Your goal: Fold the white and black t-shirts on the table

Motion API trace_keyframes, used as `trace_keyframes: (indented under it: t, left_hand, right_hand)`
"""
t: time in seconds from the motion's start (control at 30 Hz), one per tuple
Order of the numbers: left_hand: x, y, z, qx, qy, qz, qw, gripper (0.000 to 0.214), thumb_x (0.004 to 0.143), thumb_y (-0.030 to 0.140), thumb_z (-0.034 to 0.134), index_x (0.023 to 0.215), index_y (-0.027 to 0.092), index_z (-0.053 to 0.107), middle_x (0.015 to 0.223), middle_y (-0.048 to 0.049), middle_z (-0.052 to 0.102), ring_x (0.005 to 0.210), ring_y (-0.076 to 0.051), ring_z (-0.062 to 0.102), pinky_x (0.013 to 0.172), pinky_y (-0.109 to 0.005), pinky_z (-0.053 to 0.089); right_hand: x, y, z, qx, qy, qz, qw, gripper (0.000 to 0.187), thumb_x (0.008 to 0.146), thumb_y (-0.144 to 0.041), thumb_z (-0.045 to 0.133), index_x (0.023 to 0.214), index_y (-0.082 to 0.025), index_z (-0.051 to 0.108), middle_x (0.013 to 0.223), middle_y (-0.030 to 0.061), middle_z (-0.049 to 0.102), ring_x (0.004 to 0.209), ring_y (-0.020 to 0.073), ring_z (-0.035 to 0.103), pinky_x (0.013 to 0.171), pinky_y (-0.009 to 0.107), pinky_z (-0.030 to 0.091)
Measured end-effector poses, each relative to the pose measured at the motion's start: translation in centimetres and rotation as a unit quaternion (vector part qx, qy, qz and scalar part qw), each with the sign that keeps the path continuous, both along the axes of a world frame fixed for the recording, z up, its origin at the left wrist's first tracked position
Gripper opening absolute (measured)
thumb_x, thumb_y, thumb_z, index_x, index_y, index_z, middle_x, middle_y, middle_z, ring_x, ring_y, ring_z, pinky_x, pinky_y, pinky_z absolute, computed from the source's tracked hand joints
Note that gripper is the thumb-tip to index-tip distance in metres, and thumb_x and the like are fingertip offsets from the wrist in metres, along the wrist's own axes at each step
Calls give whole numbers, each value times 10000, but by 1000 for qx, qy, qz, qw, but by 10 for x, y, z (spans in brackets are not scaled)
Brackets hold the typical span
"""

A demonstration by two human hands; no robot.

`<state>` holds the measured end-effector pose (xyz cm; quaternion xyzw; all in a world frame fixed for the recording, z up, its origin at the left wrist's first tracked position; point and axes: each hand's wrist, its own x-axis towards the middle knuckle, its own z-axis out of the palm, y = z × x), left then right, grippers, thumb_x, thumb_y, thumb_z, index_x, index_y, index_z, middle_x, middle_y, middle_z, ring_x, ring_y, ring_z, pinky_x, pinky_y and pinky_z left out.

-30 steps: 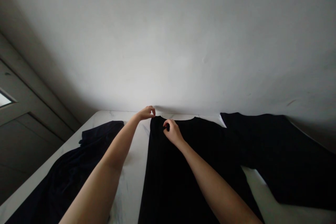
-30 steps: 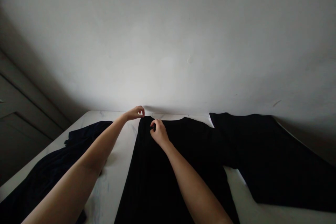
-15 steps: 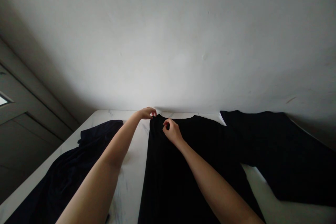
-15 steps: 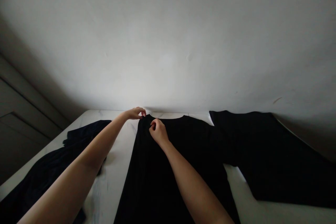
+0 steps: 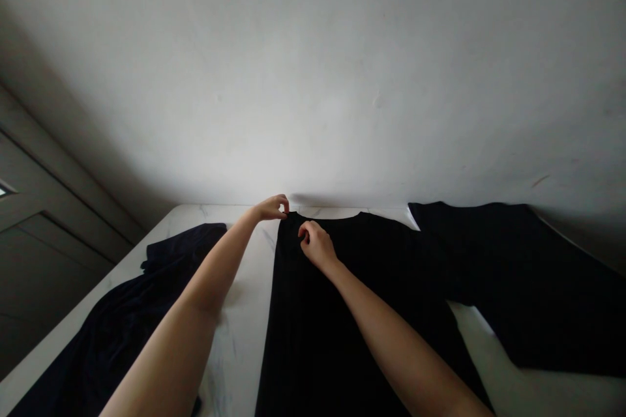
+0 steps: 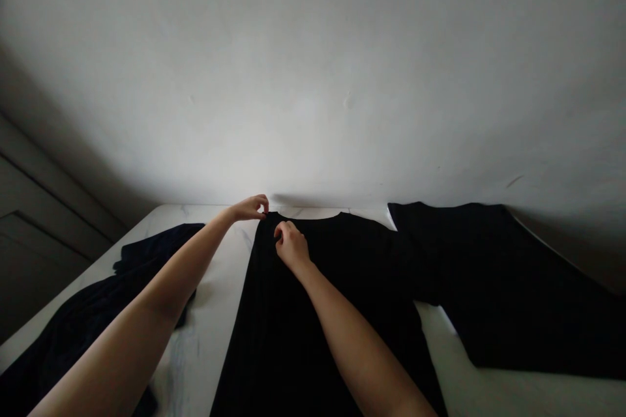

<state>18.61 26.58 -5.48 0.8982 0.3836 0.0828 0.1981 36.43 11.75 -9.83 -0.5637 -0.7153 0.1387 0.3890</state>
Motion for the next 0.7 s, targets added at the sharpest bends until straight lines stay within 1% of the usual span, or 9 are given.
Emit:
trace_keyframes:
  t: [0.17,0.23,0.3,0.37,0.47,0.57,0.7]
  left_hand:
    - [7,-4,-3,-16,-12,8,1000,210,630,177,565,805,167,680,755,11,615,655,-130,521,612,-242,432]
    - [8,-4,-4,-23,-11,9,1000,228,632,172,549,817,165,680,724,15,623,634,-130,523,585,-237,417]
    - [9,-4,-6,-28,-10,6,1000,233,631,160,543,819,168,680,751,11,650,668,-134,552,607,-232,427]
    - [10,-3,-8,-30,-10,3,1000,227,643,164,553,829,176,683,796,6,674,724,-141,581,657,-232,446]
    - [11,-1,-13,-31,-11,5,999,222,675,195,577,867,184,688,840,-2,690,777,-149,600,707,-237,461]
    - [9,2,-18,-36,-16,12,999,239,696,204,584,910,180,688,873,-14,700,797,-154,608,731,-248,469]
    - [6,4,-21,-47,-21,13,999,240,718,211,600,937,177,690,909,-23,710,802,-154,610,746,-257,480]
  right_hand:
    - [-3,-5,4,-35,-46,-57,997,309,710,8,478,871,-242,564,965,24,556,710,163,572,570,269,371]
    - [-3,-5,3,-47,-56,-79,994,316,730,-5,500,931,-240,567,1020,42,552,715,168,587,578,278,387]
    - [-1,-3,0,-58,-53,-106,991,298,767,-56,553,1009,-229,558,1077,71,547,733,180,608,597,291,413]
    - [3,0,-3,-66,-40,-134,988,266,806,-155,618,1055,-216,547,1102,102,549,762,199,627,623,307,442]
    - [12,6,-6,-75,-20,-156,985,241,816,-268,677,1022,-197,572,1060,127,583,809,231,641,674,338,476]
    - [23,11,-1,-99,-3,-143,985,229,753,-206,734,953,-182,625,942,93,638,835,232,647,730,338,487]
    - [37,17,10,-147,29,-85,985,245,668,-117,770,889,-190,695,770,5,667,747,172,650,715,279,481]
